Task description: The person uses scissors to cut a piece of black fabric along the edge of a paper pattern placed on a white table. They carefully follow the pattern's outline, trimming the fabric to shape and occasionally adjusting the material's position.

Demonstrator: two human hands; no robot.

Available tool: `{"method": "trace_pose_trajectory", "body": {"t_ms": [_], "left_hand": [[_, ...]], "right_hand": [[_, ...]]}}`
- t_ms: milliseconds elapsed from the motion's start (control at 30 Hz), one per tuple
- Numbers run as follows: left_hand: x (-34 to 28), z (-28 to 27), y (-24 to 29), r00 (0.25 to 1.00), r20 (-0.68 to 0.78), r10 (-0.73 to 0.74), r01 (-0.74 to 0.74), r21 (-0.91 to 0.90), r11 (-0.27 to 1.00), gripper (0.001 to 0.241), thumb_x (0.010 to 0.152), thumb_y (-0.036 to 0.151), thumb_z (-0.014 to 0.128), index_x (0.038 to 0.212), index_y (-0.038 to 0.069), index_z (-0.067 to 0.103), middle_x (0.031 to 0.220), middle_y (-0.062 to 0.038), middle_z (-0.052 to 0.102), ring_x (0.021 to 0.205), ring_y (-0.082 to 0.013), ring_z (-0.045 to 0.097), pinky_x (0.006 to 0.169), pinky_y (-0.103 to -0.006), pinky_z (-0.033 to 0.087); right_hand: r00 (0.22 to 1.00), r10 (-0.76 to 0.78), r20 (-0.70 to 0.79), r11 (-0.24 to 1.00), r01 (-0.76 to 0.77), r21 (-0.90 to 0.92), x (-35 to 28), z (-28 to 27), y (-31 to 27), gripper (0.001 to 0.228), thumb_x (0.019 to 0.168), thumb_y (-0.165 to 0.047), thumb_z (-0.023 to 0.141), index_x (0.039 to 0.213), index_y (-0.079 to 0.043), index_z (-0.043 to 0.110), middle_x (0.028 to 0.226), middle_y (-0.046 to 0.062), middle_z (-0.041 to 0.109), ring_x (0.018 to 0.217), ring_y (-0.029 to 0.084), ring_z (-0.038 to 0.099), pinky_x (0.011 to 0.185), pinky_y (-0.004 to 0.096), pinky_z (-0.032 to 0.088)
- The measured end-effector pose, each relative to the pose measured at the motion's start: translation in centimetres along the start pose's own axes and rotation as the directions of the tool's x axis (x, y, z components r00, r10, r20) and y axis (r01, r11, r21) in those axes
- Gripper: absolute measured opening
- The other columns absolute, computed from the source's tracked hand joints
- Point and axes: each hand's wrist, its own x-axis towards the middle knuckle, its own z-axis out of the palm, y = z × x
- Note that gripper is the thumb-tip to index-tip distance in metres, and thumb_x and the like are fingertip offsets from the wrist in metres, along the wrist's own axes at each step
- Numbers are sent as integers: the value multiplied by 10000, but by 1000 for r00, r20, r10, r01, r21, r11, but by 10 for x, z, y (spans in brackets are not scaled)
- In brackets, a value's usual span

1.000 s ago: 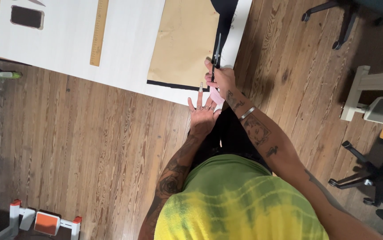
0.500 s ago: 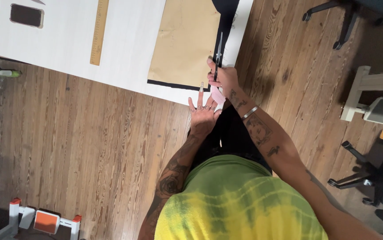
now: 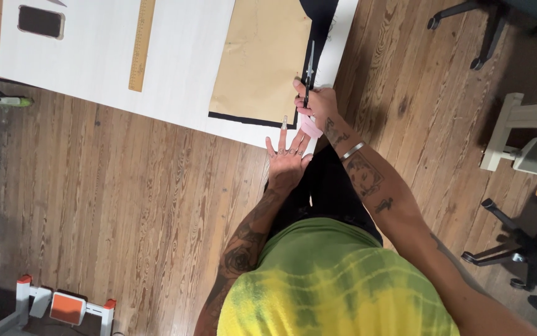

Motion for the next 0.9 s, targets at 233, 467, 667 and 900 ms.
{"method": "trace_pose_trajectory", "body": {"t_ms": [233, 467, 667, 900], "left_hand": [[3, -2, 0, 998, -54, 17, -16, 24, 1000, 677, 1290, 661, 284, 1858, 397, 542, 1982, 138, 465, 1848, -422, 397, 1396, -857, 366], [12, -15, -1, 997, -75, 24, -22, 29, 999, 703, 1313, 648, 204, 1869, 386, 546, 1970, 127, 491, 1838, -423, 417, 1370, -841, 407], [12, -17, -2, 998, -56, 23, -23, 3, 1000, 717, 1307, 657, 206, 1879, 381, 538, 1969, 126, 493, 1826, -433, 428, 1348, -848, 423], [15, -34, -3, 998, 54, 42, -44, 40, 998, 723, 1303, 689, 245, 1888, 375, 531, 1961, 129, 491, 1823, -417, 436, 1356, -849, 455]], "right_hand": [[1000, -5, 9, 997, 4, 77, 21, 3, 5, 678, 899, -560, 1119, 925, 2, 740, 793, 141, 789, 691, 186, 860, 696, 325, 787], [1000, -8, 1, 997, 8, 76, 20, 6, -12, 678, 891, -535, 1136, 907, 21, 747, 779, 160, 785, 684, 201, 862, 659, 327, 783], [1000, -8, -18, 1000, 9, 28, 28, 7, -7, 656, 912, -542, 1109, 916, 2, 743, 777, 116, 777, 701, 172, 853, 754, 354, 792], [1000, 20, -8, 991, -19, 135, 14, 9, -38, 558, 916, -429, 1103, 889, -43, 701, 787, 92, 683, 700, 171, 778, 561, 285, 580]]}}
